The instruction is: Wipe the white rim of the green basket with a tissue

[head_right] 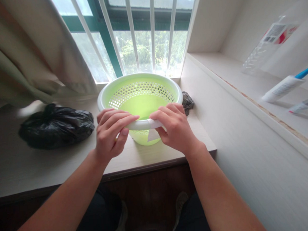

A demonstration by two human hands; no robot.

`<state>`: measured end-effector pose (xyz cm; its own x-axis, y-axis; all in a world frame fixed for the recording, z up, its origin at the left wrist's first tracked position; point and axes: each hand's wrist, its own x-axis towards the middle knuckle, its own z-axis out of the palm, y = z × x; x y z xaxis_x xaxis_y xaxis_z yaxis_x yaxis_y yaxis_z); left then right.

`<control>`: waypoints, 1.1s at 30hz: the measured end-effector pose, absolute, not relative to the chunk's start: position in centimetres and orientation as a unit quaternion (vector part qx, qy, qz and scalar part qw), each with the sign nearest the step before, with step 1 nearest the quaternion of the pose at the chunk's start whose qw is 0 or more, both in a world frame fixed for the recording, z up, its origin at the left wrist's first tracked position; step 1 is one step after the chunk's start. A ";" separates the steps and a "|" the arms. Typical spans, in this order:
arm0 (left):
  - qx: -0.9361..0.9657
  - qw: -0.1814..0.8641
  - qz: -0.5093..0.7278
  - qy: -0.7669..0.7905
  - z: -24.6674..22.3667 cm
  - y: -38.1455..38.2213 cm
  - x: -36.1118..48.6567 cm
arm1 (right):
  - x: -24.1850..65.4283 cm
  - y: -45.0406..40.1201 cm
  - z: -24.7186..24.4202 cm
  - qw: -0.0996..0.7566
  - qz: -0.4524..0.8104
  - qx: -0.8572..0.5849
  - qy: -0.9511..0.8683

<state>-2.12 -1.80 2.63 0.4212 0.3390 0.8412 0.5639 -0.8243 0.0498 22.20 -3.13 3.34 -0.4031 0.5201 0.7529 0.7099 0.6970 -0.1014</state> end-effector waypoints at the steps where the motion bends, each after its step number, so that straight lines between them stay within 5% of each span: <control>1: -0.834 0.120 -0.465 -0.272 2.6 -1.8 -2.1 | 22.2 -3.2 3.3 0.402 -0.118 -0.372 -0.828; 33: -0.825 0.111 -0.481 -0.275 2.4 -1.7 -2.0 | 21.1 -3.8 3.3 0.413 -0.140 -0.393 -0.809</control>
<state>-2.04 -1.72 2.41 0.3852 0.3471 0.8550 0.5611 -0.8237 0.0816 21.10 -3.81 3.26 -0.3491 0.5210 0.7789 0.7519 0.6518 -0.0990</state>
